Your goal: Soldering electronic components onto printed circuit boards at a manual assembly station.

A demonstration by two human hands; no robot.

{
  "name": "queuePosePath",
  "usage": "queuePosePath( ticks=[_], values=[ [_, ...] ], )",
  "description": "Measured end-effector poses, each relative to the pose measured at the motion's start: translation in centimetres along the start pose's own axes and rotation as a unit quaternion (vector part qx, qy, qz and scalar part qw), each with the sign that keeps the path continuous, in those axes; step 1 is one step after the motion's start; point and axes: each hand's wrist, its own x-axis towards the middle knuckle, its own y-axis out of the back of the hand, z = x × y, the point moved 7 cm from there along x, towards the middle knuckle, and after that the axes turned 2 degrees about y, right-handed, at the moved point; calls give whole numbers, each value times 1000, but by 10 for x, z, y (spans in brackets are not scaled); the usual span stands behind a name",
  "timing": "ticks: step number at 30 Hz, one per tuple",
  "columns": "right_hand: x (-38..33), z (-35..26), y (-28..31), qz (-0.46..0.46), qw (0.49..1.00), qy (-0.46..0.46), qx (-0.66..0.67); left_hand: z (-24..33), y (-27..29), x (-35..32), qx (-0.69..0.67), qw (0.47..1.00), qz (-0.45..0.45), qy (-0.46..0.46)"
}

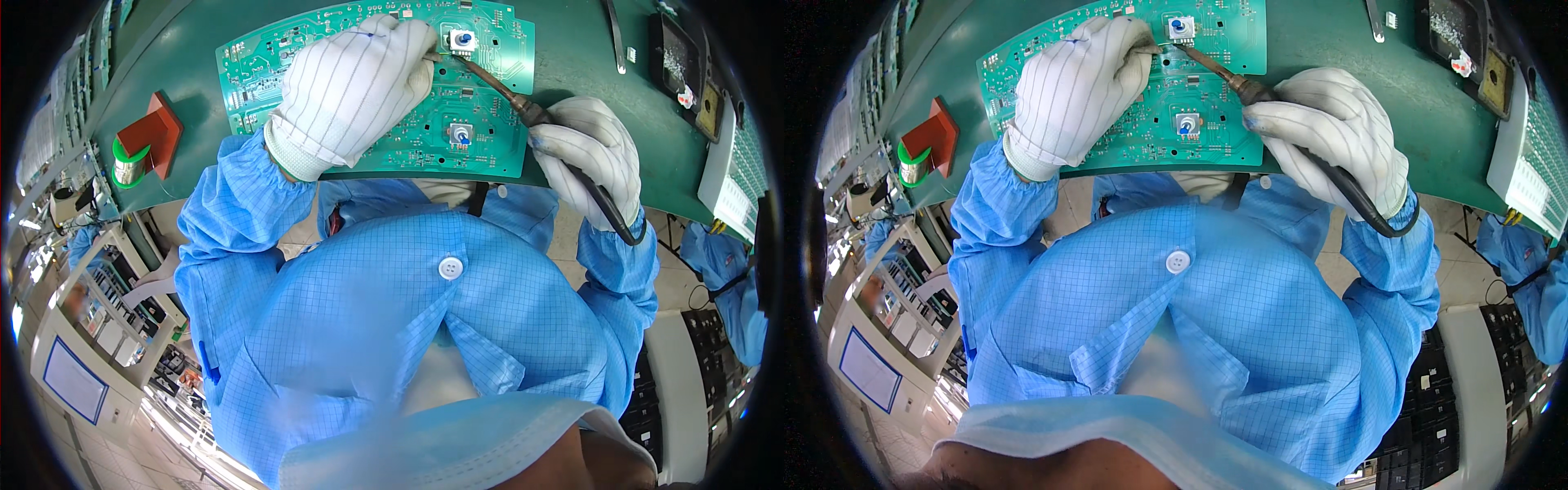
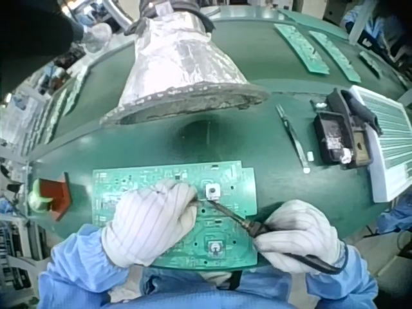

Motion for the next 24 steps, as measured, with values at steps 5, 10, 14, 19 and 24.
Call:
queuePosePath(
  ticks=[5,10,14,19,24],
  values=[
    [-9,1,22,95,991,-87,-38,-2,20,24,-48,994,96,-6],
    [-57,20,60,290,914,-275,-66,-11,32,35,-148,980,136,12],
    [-76,24,97,288,866,-193,-361,0,33,24,-270,953,123,-67],
    [-100,39,96,392,863,-270,-170,30,59,12,-157,970,64,-174],
    [-66,2,43,349,870,-314,-151,4,96,5,-526,829,6,190]
  ],
)
